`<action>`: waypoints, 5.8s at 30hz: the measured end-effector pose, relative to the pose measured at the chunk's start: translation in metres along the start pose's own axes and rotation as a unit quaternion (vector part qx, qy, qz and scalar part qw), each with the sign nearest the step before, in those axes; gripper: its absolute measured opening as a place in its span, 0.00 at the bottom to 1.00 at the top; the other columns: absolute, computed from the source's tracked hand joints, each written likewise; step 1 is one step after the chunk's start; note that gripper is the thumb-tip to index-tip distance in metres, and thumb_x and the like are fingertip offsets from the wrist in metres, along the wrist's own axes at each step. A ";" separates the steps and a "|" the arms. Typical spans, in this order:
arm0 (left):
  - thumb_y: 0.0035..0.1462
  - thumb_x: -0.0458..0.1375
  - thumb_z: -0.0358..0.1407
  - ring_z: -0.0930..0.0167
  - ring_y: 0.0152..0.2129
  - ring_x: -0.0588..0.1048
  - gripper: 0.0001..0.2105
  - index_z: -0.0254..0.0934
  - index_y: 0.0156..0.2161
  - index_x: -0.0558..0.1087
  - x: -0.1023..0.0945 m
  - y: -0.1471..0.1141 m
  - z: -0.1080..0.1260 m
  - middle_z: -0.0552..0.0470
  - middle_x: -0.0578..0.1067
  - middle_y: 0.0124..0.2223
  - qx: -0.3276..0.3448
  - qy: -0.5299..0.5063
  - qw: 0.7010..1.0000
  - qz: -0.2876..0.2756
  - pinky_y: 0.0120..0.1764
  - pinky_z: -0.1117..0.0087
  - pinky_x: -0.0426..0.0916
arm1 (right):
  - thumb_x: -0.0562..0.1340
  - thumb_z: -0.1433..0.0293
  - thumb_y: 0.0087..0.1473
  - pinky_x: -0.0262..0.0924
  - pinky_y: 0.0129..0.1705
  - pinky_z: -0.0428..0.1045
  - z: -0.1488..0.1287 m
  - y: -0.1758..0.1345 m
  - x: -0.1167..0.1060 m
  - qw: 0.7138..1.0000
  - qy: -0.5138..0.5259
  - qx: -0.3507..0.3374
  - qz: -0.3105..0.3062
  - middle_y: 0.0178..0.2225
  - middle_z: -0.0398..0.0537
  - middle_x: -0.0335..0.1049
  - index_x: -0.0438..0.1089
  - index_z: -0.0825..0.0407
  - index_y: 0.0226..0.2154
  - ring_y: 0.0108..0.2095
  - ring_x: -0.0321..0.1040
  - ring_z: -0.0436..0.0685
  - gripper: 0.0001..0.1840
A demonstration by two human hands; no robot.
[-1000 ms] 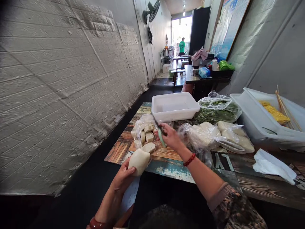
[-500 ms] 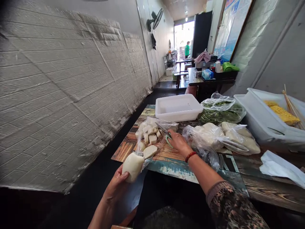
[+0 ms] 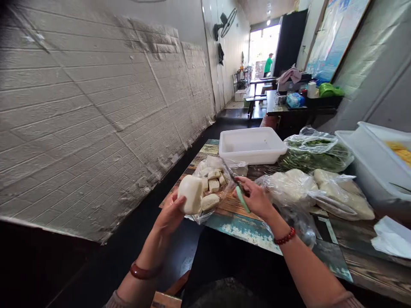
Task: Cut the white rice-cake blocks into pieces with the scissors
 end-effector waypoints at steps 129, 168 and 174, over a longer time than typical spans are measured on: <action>0.45 0.70 0.43 0.66 0.34 0.76 0.23 0.33 0.46 0.77 0.028 0.053 -0.018 0.46 0.79 0.38 -0.054 0.125 0.989 -0.048 0.39 0.69 0.69 | 0.69 0.60 0.45 0.63 0.55 0.58 0.017 0.011 0.035 0.964 -0.083 0.007 -0.251 0.55 0.58 0.70 0.66 0.56 0.59 0.54 0.67 0.70 0.40; 0.39 0.73 0.45 0.66 0.31 0.76 0.26 0.31 0.42 0.78 0.028 0.057 -0.016 0.46 0.79 0.36 -0.089 0.186 0.976 -0.064 0.36 0.69 0.69 | 0.69 0.60 0.47 0.65 0.53 0.59 0.016 0.013 0.035 0.971 -0.071 -0.005 -0.229 0.52 0.56 0.74 0.71 0.54 0.56 0.50 0.71 0.69 0.34; 0.44 0.70 0.46 0.68 0.28 0.75 0.23 0.32 0.43 0.79 0.027 0.060 -0.022 0.48 0.79 0.34 -0.093 0.204 0.972 -0.072 0.34 0.71 0.68 | 0.70 0.60 0.44 0.58 0.60 0.60 0.016 0.011 0.036 0.964 -0.065 0.000 -0.256 0.59 0.59 0.67 0.65 0.57 0.60 0.58 0.64 0.69 0.42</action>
Point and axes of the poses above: each hand's wrist, its own y-axis towards the middle knuckle, its own x-axis out of the palm, z = x × y, the point moved 8 cm from there along y, towards the middle knuckle
